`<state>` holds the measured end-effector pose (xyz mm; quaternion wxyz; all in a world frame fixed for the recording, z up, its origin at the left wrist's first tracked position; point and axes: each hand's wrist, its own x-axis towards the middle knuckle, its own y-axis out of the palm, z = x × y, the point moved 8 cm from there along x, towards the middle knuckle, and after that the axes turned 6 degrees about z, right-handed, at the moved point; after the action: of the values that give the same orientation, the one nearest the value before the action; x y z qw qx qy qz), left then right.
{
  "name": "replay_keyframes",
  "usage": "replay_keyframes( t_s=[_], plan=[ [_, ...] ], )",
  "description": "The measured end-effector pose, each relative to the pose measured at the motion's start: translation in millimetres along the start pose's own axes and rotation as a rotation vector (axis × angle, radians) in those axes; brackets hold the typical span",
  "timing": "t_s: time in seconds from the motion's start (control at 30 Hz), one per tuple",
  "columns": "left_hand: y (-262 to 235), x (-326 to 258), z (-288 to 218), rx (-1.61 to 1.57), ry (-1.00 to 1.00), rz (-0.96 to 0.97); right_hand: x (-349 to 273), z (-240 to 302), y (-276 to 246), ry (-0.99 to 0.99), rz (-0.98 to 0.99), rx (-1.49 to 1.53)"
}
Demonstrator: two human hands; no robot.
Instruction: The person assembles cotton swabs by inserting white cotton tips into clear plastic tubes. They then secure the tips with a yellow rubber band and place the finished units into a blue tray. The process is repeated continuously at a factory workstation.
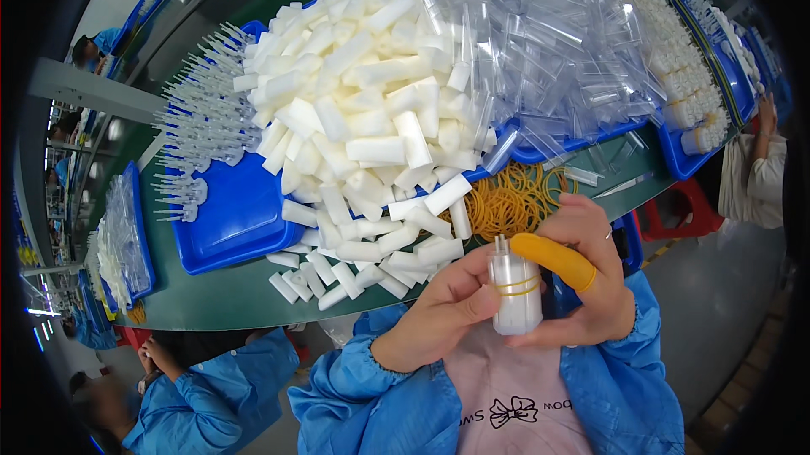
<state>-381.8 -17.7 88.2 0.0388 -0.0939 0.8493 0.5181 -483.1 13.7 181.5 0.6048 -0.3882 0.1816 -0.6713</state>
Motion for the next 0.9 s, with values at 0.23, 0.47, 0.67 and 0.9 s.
replay_keyframes(
  t_s=[0.23,0.47,0.67,0.9],
  plan=[
    [-7.6,-1.1,-0.9,0.117,0.101,-0.095,4.2,1.8,6.5,0.009,0.043,-0.026],
    [4.1,-0.2,2.2,-0.076,-0.032,0.017,-0.5,1.2,3.0,-0.004,-0.036,0.041],
    [-6.2,-0.4,0.2,0.055,0.088,-0.060,4.1,6.8,5.9,0.038,0.066,-0.035],
    [-2.2,-0.2,11.4,-0.261,0.018,-0.068,-2.2,7.0,6.9,-0.005,0.014,-0.024]
  ],
)
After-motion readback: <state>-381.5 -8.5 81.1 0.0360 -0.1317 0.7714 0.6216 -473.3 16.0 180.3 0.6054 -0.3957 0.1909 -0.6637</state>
